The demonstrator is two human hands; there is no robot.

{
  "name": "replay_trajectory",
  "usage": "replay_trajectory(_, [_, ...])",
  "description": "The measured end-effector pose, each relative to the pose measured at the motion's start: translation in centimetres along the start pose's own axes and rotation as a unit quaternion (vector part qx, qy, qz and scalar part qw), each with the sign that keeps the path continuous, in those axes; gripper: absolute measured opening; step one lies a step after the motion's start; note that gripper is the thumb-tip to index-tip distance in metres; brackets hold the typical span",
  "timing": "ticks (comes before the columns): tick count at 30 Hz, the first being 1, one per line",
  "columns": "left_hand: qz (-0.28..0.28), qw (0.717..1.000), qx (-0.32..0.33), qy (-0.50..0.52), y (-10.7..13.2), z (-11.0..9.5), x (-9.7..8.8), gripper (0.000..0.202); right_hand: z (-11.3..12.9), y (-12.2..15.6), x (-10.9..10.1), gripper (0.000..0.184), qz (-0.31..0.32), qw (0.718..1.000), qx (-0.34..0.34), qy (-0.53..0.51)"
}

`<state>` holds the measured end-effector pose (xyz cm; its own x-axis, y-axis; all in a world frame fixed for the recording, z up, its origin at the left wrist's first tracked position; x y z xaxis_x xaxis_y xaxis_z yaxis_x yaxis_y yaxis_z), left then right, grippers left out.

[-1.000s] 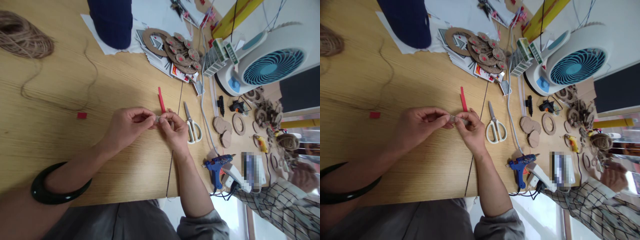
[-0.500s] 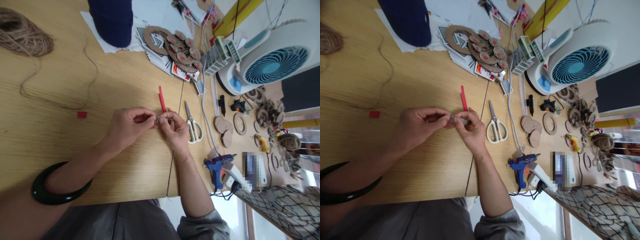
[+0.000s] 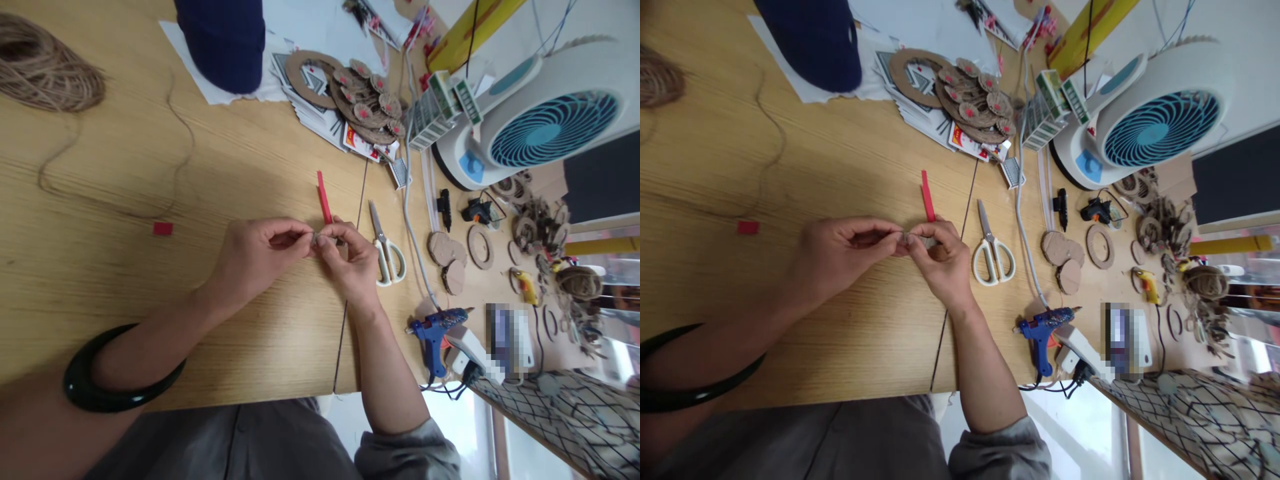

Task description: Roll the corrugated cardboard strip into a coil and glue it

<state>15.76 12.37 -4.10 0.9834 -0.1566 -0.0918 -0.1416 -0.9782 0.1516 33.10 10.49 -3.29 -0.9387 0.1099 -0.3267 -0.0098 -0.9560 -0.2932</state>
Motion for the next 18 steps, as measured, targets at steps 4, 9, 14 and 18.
replay_trajectory(4, [-0.002,1.0,0.008,-0.02,0.16,0.02,-0.04,0.024,0.12,0.08,0.11,0.008,-0.01,1.0,0.021,-0.005])
replay_trajectory(9, [-0.001,0.998,0.043,-0.049,0.3,-0.35,-0.07,0.02,0.3,0.11,0.21,0.008,-0.011,1.0,0.027,0.0])
replay_trajectory(14, [-0.006,0.995,0.072,-0.073,0.24,-0.5,-0.04,0.018,0.31,0.08,0.28,0.007,-0.015,1.0,0.006,0.022])
replay_trajectory(18, [0.002,0.993,0.084,-0.08,0.18,-0.51,-0.03,0.016,0.31,0.09,0.27,0.007,-0.019,0.999,0.007,0.026])
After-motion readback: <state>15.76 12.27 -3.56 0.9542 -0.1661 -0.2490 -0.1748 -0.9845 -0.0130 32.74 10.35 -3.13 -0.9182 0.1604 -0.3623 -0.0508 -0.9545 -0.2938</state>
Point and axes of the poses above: each hand's wrist, its own y-axis away from the middle knuckle, its own x-axis out of the palm, z = x × y, the point moved 2 cm from there along -y, towards the middle knuckle, and after that the axes turned 6 degrees about -x, right-handed, at the moved point
